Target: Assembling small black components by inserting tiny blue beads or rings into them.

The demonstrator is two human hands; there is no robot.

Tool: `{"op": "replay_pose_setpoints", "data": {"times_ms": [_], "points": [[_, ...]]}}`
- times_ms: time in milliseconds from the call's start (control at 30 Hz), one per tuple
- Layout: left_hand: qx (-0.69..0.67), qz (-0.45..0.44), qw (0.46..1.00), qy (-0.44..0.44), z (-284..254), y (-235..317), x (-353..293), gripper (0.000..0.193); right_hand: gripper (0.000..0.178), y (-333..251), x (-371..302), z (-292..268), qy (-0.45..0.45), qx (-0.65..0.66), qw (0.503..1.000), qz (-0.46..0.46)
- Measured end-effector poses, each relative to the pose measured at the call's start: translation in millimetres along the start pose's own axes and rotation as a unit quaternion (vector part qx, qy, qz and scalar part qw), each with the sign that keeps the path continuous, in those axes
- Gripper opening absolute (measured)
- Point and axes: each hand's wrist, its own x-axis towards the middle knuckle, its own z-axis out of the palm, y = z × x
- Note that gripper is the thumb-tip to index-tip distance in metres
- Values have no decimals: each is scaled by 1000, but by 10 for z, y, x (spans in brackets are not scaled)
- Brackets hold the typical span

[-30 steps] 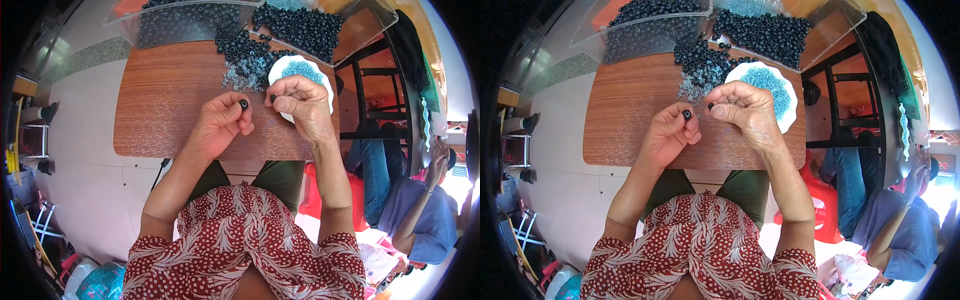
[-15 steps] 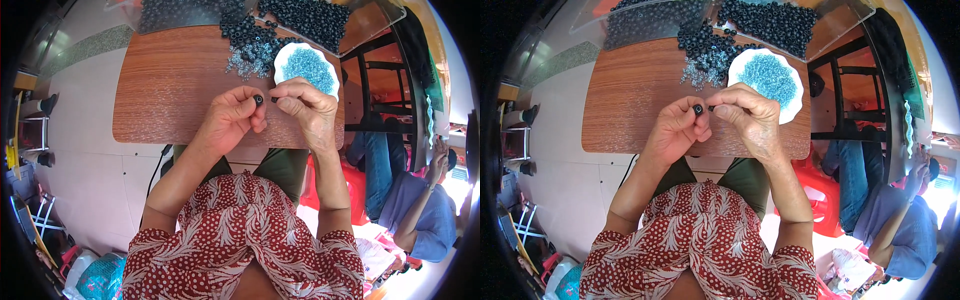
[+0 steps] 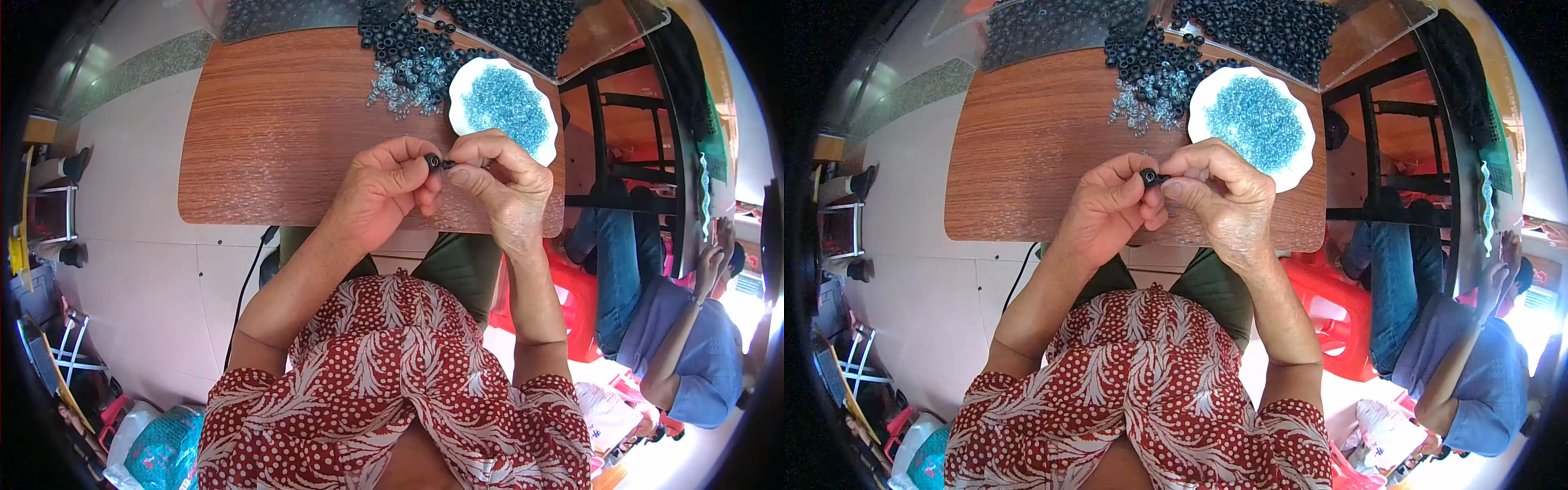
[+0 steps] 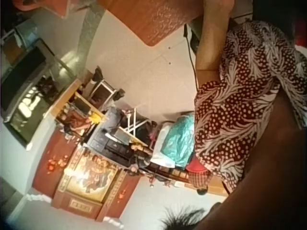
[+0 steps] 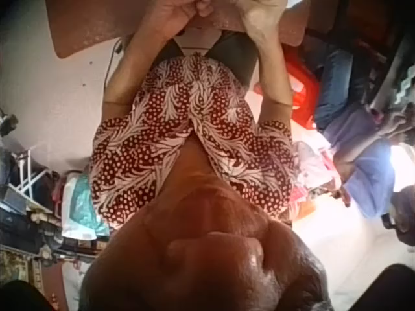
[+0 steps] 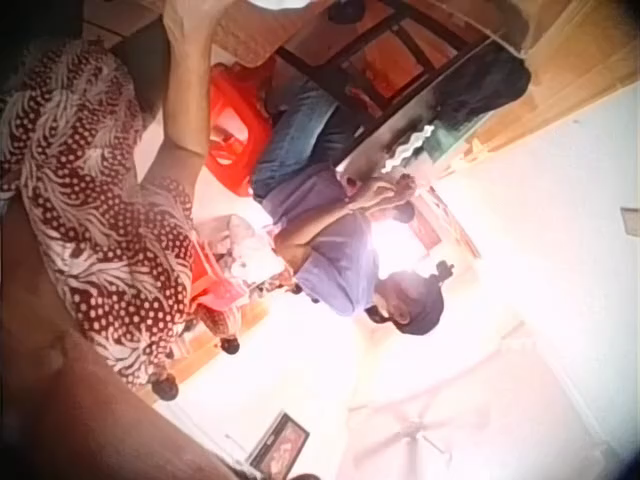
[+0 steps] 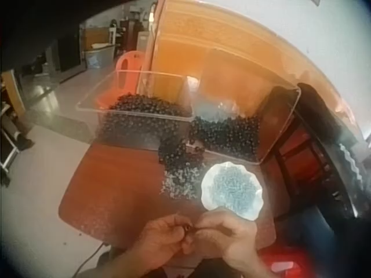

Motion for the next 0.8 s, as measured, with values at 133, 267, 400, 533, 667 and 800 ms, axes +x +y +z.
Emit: {"op": "replay_pose_setpoints", "data": {"times_ms": [133, 267, 400, 533, 667, 800], "points": [[11, -7, 1000, 7, -1, -14, -2, 22, 13, 2, -15, 29, -2, 22, 1000, -5], [-7, -5, 1000, 4, -12, -49, 9, 20, 8, 18, -31, 51, 8, 75, 997, 15], [11, -12, 1000, 15, 2, -39, -6, 21, 8, 55, -47, 40, 14, 41, 999, 23], [25, -5, 999, 26, 2, -46, -5, 20, 8, 58, -48, 31, 8, 48, 998, 27], [54, -2, 998, 45, 21, -60, -6, 19, 9, 103, -53, -7, 6, 13, 1000, 10], [94, 19, 995, 40, 33, -75, -18, 18, 8, 118, -55, -43, 6, -68, 998, -8]]}}
